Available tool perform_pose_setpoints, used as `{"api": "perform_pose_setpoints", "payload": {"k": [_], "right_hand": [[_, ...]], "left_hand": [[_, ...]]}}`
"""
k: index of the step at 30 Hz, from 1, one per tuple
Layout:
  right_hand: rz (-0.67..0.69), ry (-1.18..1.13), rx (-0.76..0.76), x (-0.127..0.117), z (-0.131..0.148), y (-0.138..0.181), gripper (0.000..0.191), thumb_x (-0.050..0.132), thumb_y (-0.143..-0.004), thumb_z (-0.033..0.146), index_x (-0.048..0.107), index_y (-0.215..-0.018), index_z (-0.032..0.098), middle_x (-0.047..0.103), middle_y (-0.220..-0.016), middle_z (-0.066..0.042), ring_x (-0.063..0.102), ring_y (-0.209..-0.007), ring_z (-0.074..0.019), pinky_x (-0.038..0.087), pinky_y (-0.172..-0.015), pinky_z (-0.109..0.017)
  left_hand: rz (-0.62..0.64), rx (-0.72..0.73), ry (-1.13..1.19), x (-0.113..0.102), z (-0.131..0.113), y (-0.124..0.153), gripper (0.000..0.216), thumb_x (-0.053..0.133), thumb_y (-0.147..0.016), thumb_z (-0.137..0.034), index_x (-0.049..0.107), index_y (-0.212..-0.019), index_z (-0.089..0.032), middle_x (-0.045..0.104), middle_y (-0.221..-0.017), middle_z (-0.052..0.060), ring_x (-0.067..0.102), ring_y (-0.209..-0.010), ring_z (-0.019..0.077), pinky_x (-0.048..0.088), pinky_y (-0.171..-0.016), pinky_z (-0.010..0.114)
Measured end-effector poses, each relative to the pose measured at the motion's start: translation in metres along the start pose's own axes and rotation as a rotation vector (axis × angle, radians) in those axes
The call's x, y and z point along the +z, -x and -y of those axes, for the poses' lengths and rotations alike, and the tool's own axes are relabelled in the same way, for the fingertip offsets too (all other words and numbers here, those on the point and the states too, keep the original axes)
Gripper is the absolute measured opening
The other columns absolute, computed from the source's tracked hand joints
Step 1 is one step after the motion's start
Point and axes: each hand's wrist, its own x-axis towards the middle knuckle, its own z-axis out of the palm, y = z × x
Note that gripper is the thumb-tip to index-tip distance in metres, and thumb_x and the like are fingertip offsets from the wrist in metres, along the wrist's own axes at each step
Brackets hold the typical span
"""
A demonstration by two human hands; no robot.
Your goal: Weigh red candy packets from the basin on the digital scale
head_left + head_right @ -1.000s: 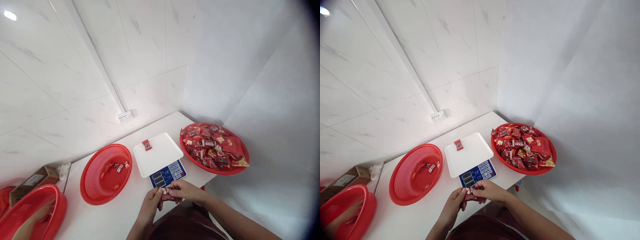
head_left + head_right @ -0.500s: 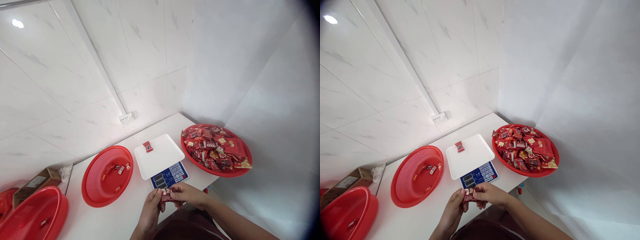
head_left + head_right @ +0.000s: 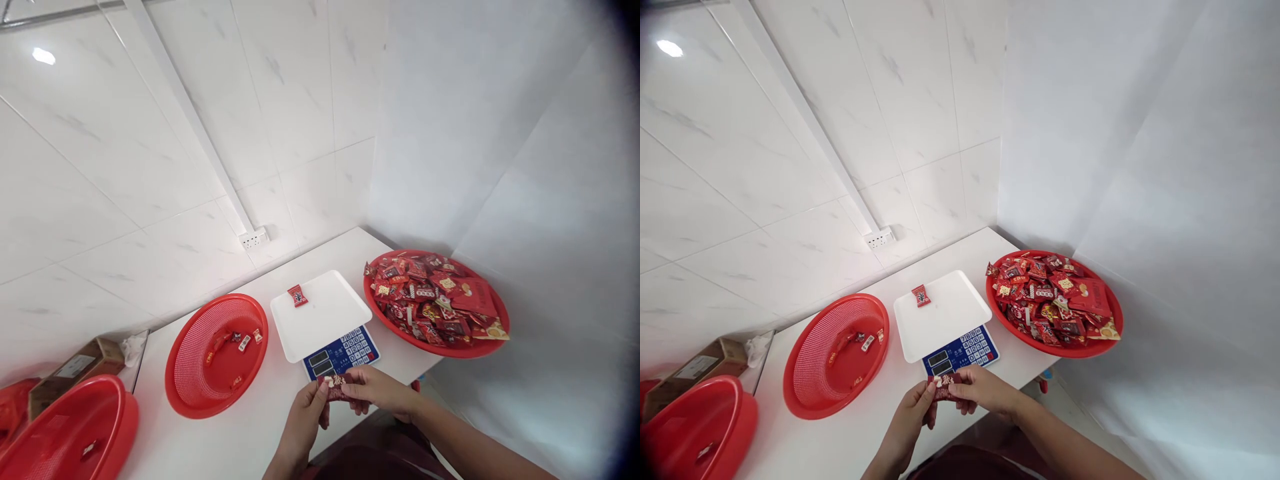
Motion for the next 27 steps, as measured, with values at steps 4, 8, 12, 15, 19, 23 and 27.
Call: {"api": "perform_pose_setpoints", "payload": {"k": [4,8,12,15,19,23,27], "right_hand": [[0.043,0.01,0.007,0.001,-0.001,0.0,0.044,0.063,-0.065,0.057,0.052,-0.071,0.015,0.054,-0.061,0.002,0.051,-0.054,-0.0087,0.037,-0.054,-0.022],[0.006,-0.008,0.01,0.002,-0.002,-0.002,0.043,0.063,-0.066,0.057,0.05,-0.072,0.016,0.054,-0.061,0.002,0.052,-0.054,-0.0094,0.038,-0.054,-0.023],[-0.027,-0.025,-0.01,0.002,-0.001,-0.006,0.043,0.062,-0.066,0.057,0.05,-0.07,0.016,0.054,-0.059,0.002,0.051,-0.052,-0.0093,0.037,-0.052,-0.023],[-0.033,-0.016,-0.007,0.002,0.001,-0.007,0.044,0.063,-0.065,0.057,0.05,-0.069,0.016,0.055,-0.058,0.003,0.051,-0.051,-0.0084,0.036,-0.051,-0.022],[-0.028,0.001,0.001,0.001,0.003,-0.009,0.043,0.063,-0.065,0.057,0.051,-0.069,0.016,0.055,-0.058,0.003,0.051,-0.05,-0.0074,0.036,-0.05,-0.021],[-0.031,0.005,0.01,-0.002,0.005,-0.012,0.043,0.064,-0.064,0.056,0.051,-0.068,0.016,0.055,-0.058,0.003,0.051,-0.05,-0.0075,0.035,-0.05,-0.021],[-0.093,-0.024,0.007,-0.009,0.005,-0.022,0.043,0.064,-0.064,0.056,0.053,-0.069,0.015,0.056,-0.059,0.002,0.051,-0.052,-0.0082,0.036,-0.052,-0.022]], "left_hand": [[0.019,0.074,-0.058,-0.004,0.0,0.001,0.047,0.049,-0.074,-0.063,0.057,-0.071,-0.016,0.043,-0.054,-0.003,0.033,-0.053,0.0106,0.027,-0.052,0.023],[0.016,0.079,-0.106,-0.008,0.001,0.0,0.046,0.048,-0.075,-0.061,0.055,-0.067,-0.016,0.043,-0.055,-0.002,0.035,-0.053,0.0108,0.028,-0.053,0.023],[-0.025,0.029,-0.123,-0.008,0.0,-0.001,0.046,0.045,-0.076,-0.062,0.051,-0.065,-0.018,0.042,-0.051,-0.003,0.035,-0.05,0.0108,0.028,-0.052,0.024],[-0.052,0.017,-0.134,-0.007,-0.001,-0.002,0.047,0.046,-0.074,-0.064,0.05,-0.064,-0.018,0.04,-0.05,-0.004,0.034,-0.05,0.0108,0.028,-0.052,0.023],[-0.044,0.042,-0.136,-0.007,-0.002,-0.005,0.047,0.047,-0.074,-0.064,0.052,-0.068,-0.017,0.04,-0.053,-0.004,0.033,-0.051,0.0104,0.027,-0.052,0.023],[-0.042,0.014,-0.15,-0.009,-0.002,-0.006,0.046,0.044,-0.076,-0.063,0.045,-0.063,-0.019,0.039,-0.05,-0.005,0.034,-0.05,0.0104,0.028,-0.052,0.024],[-0.1,-0.01,-0.139,-0.014,0.0,-0.007,0.046,0.041,-0.077,-0.063,0.041,-0.06,-0.02,0.039,-0.049,-0.005,0.035,-0.05,0.0107,0.028,-0.053,0.024]]}}
